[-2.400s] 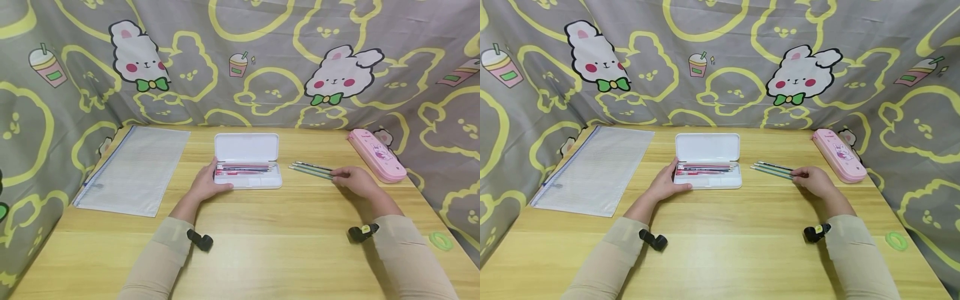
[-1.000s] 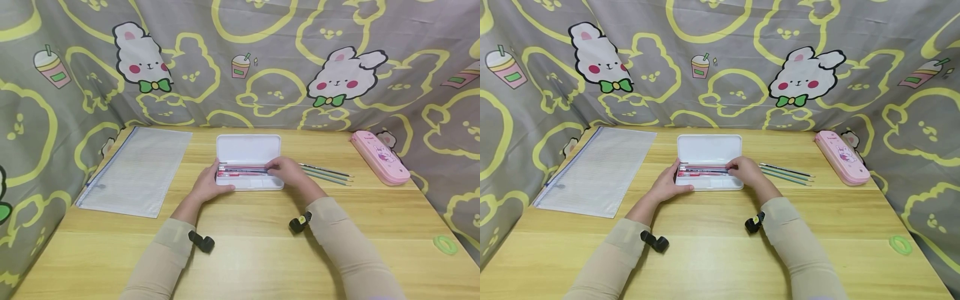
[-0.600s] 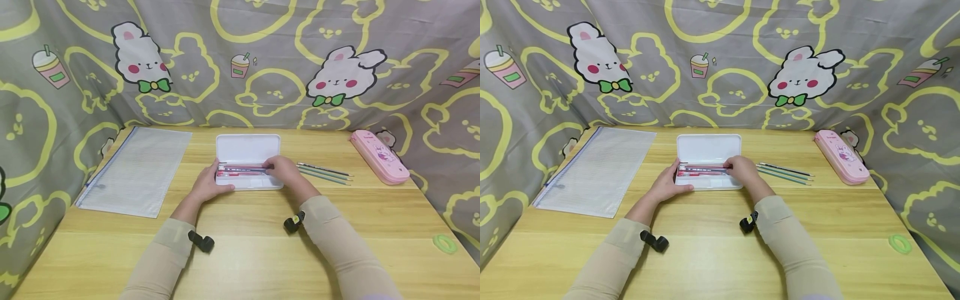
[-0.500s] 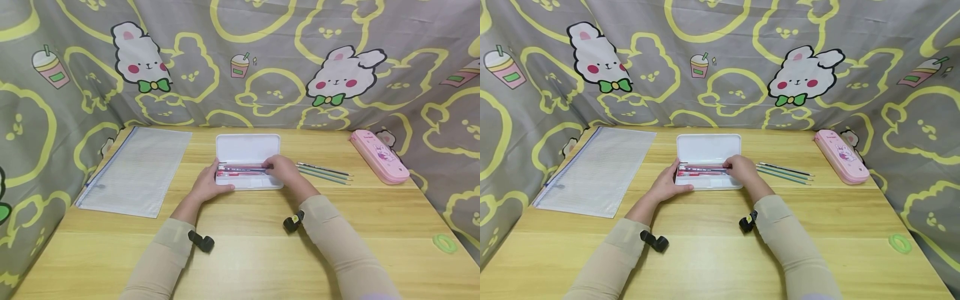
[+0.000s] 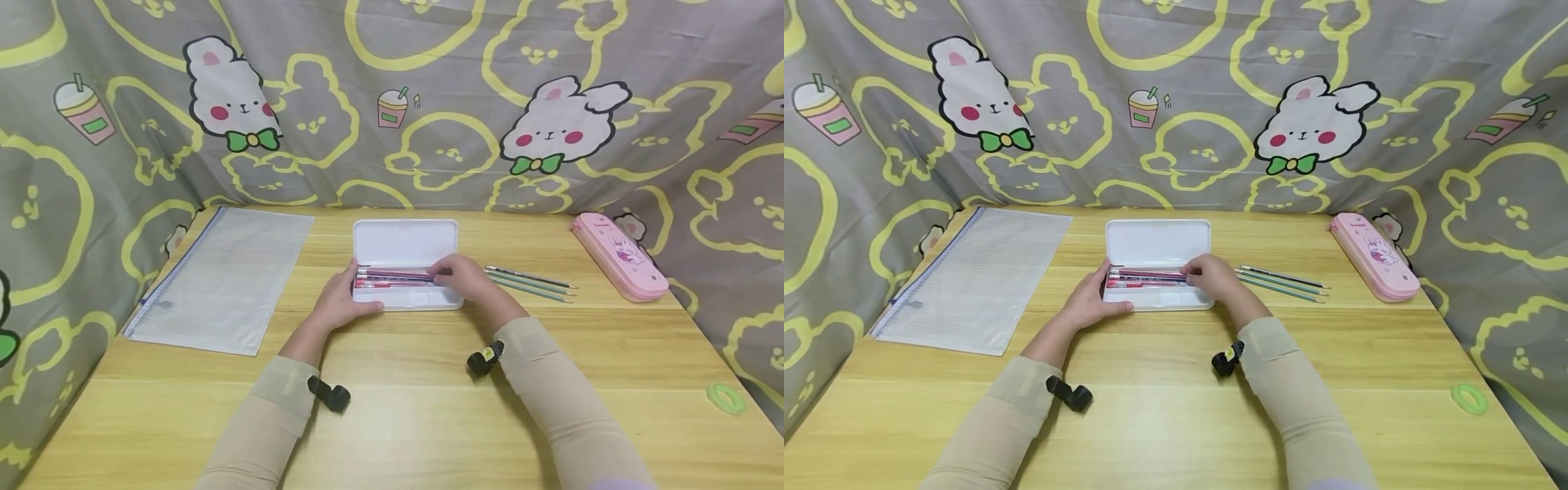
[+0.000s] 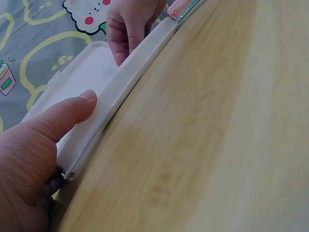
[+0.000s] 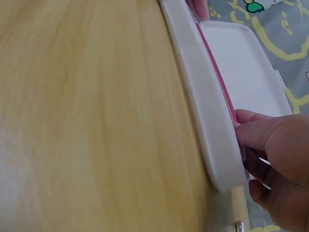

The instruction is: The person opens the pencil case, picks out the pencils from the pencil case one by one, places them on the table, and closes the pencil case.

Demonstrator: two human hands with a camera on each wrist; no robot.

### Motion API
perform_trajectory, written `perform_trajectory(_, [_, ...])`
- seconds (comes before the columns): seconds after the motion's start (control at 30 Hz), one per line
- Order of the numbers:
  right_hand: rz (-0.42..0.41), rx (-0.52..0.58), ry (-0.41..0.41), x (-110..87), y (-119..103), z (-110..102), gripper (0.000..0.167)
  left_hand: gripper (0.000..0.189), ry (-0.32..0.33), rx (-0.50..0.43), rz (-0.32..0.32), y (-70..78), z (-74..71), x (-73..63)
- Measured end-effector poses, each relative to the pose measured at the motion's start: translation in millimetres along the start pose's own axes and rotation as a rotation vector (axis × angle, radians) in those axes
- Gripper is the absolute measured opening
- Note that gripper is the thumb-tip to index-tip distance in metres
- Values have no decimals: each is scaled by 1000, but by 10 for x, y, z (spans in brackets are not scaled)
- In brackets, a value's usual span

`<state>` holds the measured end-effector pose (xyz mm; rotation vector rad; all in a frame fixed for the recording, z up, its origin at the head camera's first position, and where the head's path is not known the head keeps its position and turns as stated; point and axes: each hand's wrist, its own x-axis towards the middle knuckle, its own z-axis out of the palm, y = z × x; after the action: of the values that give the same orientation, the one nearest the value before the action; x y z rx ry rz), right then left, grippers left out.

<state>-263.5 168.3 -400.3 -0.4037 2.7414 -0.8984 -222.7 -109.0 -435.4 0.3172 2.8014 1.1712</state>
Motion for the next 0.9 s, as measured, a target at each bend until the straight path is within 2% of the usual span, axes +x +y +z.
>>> perform_trajectory(0.23, [6,29,21,-125,73,-178,25,119,-9,-1,-11,23,-7,-6])
perform_trajectory(0.47, [-8,66,96,-334,282,-428,24,118,-8,15,-10,7,-7,1])
perform_trajectory(0.57, [-15,41,117,-452,388,-538,25,118,-8,17,-6,3,-5,4])
perform_trajectory(0.9, [38,-47,148,-898,719,-826,29,118,-4,15,6,4,-8,-9])
